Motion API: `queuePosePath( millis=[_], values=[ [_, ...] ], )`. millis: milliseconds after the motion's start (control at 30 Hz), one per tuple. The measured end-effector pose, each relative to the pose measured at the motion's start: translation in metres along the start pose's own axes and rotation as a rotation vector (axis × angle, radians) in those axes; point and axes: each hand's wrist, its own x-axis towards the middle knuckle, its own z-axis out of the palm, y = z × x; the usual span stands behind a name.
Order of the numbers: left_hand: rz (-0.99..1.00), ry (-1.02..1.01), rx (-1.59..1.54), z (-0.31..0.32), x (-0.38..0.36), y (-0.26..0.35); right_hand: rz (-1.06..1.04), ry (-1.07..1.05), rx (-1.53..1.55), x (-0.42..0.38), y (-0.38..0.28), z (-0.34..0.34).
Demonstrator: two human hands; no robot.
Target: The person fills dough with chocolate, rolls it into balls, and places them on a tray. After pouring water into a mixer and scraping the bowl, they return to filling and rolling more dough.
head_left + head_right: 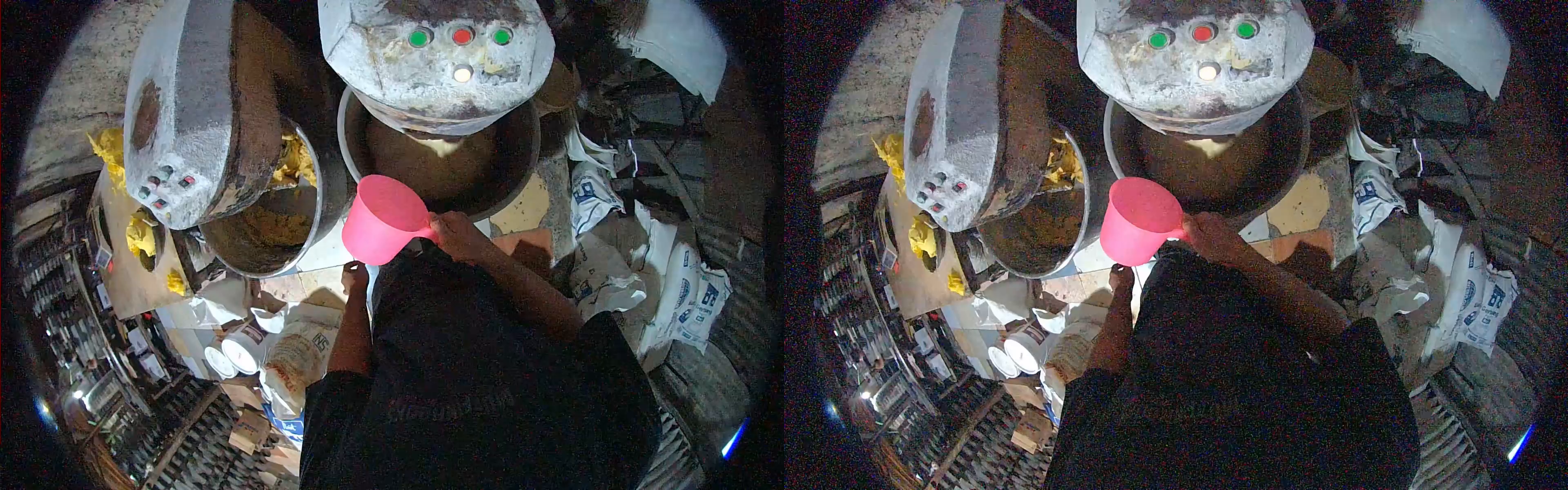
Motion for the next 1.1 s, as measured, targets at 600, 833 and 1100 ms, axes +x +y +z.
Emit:
queuePosePath(
  millis=[600, 833, 1100],
  values=[
    [-0.01, 0.003, 0.054, 0.007, 0.005, -0.003, 0.25, -0.129, 0.229, 0.005, -0.007, -0.008],
    [0.006, -0.018, 0.136, 0.004, 0.002, 0.004, 0.228, -0.143, 0.133, 0.007, -0.017, -0.012],
    [-0.018, -0.111, 0.227, 0.002, 0.009, 0.012, 0.092, -0.086, 0.073, 0.001, 0.001, -0.004]
  ],
)
